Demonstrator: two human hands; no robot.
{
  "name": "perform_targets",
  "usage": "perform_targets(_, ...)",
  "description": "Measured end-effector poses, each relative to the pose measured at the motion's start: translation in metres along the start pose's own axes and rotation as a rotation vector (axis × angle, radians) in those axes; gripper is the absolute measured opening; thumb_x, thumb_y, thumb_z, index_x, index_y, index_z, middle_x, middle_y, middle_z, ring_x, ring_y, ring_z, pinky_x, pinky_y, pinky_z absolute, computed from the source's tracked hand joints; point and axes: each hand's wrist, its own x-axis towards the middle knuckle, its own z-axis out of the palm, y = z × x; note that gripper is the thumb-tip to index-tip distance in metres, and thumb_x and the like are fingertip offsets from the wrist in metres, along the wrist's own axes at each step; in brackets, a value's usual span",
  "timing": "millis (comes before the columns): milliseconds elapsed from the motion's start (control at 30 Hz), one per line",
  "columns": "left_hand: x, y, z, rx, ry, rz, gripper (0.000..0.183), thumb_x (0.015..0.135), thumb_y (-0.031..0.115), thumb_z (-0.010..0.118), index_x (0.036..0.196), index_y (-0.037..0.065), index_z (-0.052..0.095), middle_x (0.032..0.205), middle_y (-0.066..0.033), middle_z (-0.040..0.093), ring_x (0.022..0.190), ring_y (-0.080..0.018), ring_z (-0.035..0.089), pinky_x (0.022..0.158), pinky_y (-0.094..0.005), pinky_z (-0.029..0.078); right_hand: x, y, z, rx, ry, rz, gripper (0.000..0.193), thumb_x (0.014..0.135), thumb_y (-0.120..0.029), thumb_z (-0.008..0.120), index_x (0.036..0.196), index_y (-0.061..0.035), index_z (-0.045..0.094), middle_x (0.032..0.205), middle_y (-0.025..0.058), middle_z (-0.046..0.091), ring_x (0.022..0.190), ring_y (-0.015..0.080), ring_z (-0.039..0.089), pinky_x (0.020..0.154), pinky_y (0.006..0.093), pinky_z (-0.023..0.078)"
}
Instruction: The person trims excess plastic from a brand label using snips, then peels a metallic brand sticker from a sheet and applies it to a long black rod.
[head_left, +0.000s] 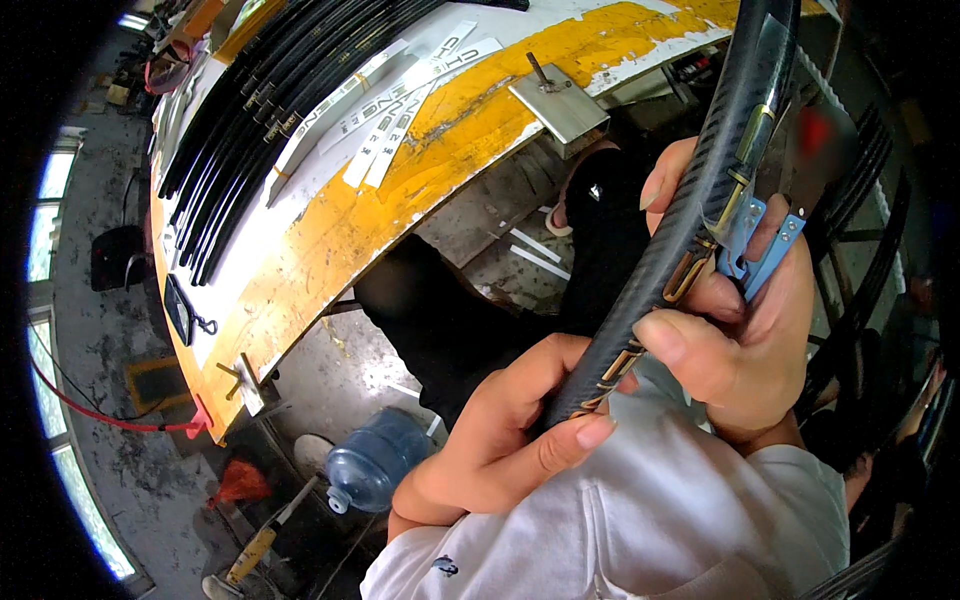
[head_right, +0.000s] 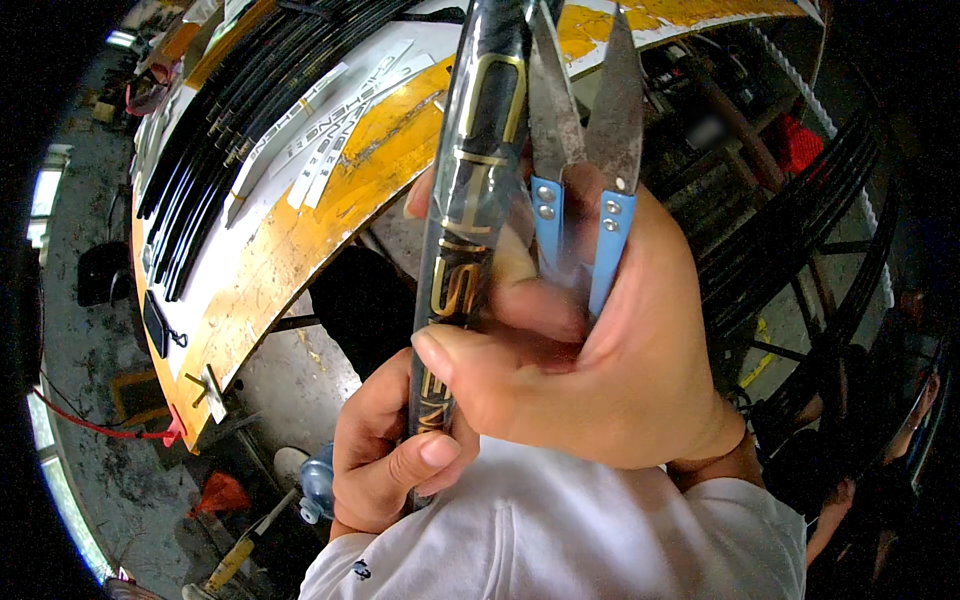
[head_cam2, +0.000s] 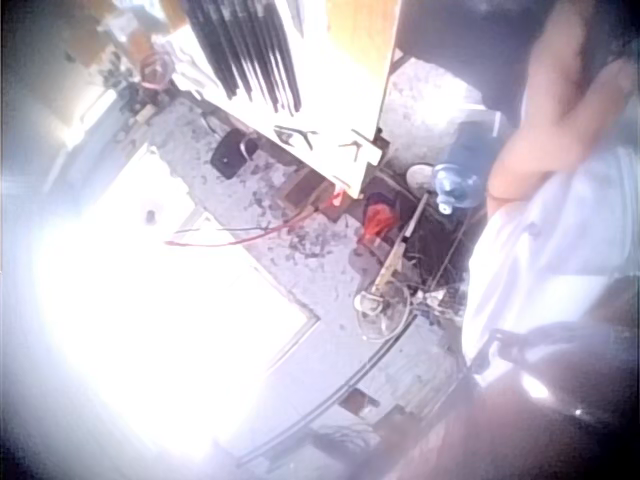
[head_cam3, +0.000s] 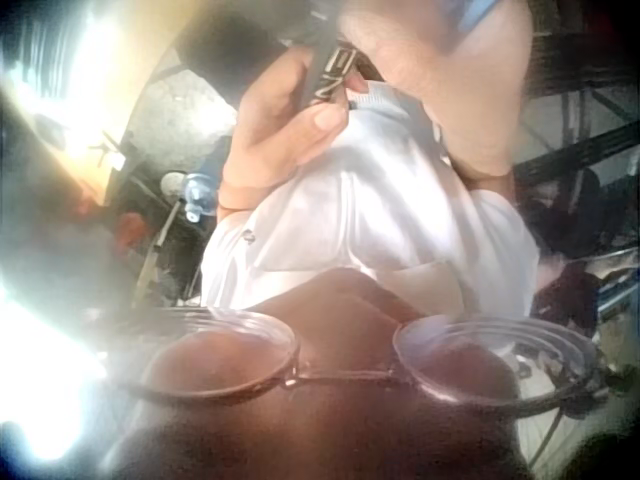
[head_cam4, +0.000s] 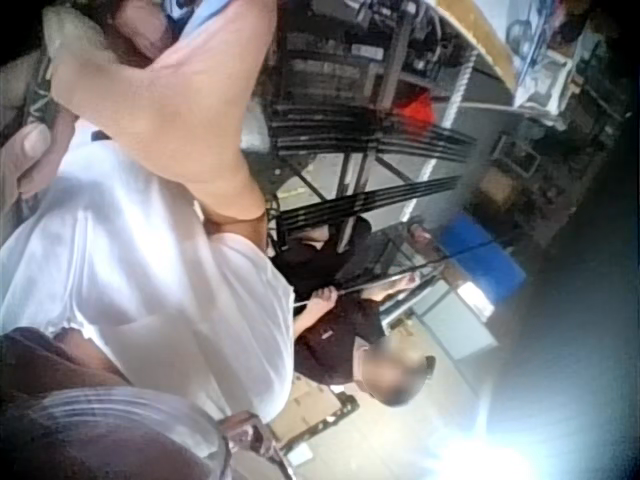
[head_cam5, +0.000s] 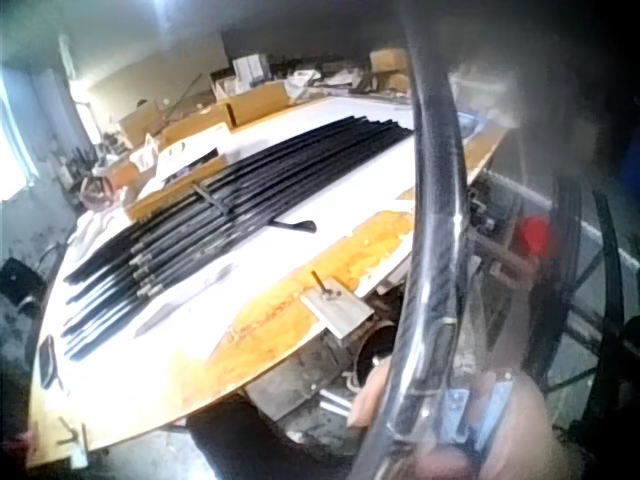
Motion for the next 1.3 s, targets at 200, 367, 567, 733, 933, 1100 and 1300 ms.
perform_targets(200,0.002,0.004,-0.001,-0.016,-0.031,-0.028,0.034,0.086,0.020,0.058,0.111,-0.002,0.048,0.078,0.0009,0.046,0.068,-0.0056,0.039,0.063,-0.0191,0.032,-0.004,0.004,-0.008,-0.045,-0.088,-0.083,0.062,0.053,-0.011,0.071,0.107,0.0025,0.046,0.069,-0.0051,0.040,0.060,0.0016,0.040,0.059,0.0144,0.035)
perform_targets(367,0.000,0.002,-0.003,-0.098,-0.088,-0.032,0.033,0.086,0.020,0.058,0.110,-0.001,0.049,0.078,0.0013,0.046,0.067,-0.0043,0.039,0.062,-0.0187,0.030,-0.006,0.008,-0.002,0.079,-0.001,-0.023,0.063,0.053,-0.011,0.071,0.108,0.0040,0.044,0.081,0.0013,0.044,0.065,0.0026,0.043,0.060,0.0147,0.041)
perform_targets(567,0.000,0.000,-0.004,-0.113,-0.105,-0.029,0.034,0.086,0.020,0.059,0.111,-0.001,0.049,0.078,0.0012,0.047,0.067,-0.0044,0.039,0.062,-0.0187,0.031,-0.006,0.014,0.002,0.192,0.038,-0.177,0.053,0.060,-0.009,0.064,0.106,0.0065,0.043,0.101,0.0110,0.043,0.069,0.0040,0.044,0.058,0.0155,0.041)
perform_targets(733,0.000,-0.004,0.000,0.029,-0.042,0.080,0.035,0.086,0.021,0.059,0.110,-0.002,0.050,0.079,0.0004,0.048,0.069,-0.0056,0.041,0.064,-0.0190,0.032,-0.007,0.007,0.000,0.168,0.030,-0.134,0.048,0.065,-0.015,0.061,0.104,0.0070,0.043,0.089,0.0067,0.043,0.060,0.0032,0.039,0.052,0.0168,0.036)
perform_targets(933,0.003,-0.004,-0.005,-0.138,-0.172,-0.018,0.037,0.086,0.021,0.057,0.112,-0.004,0.047,0.078,-0.0020,0.049,0.067,-0.0064,0.042,0.062,-0.0188,0.034,-0.001,-0.002,0.012,0.269,0.220,-0.053,0.042,0.077,-0.027,0.058,0.099,0.0052,0.044,0.070,0.0010,0.039,0.049,0.0034,0.034,0.045,0.0189,0.030)
perform_targets(1100,0.013,0.000,-0.004,-0.297,-0.232,0.054,0.044,0.088,0.025,0.048,0.117,-0.007,0.040,0.075,-0.0066,0.050,0.057,-0.0058,0.043,0.053,-0.0180,0.036,-0.002,0.012,0.005,0.171,0.081,-0.045,0.050,0.080,-0.045,0.057,0.093,0.0017,0.046,0.063,0.0021,0.045,0.049,0.0046,0.040,0.044,0.0183,0.031)
perform_targets(1300,0.023,0.016,0.002,-0.300,-0.246,0.065,0.039,0.090,0.026,0.044,0.113,-0.005,0.042,0.073,-0.0058,0.051,0.051,-0.0039,0.040,0.048,-0.0172,0.035,-0.008,0.010,0.012,0.305,0.012,-0.083,0.047,0.080,-0.041,0.061,0.091,0.0015,0.045,0.056,0.0013,0.043,0.040,0.0023,0.034,0.036,0.0167,0.024)
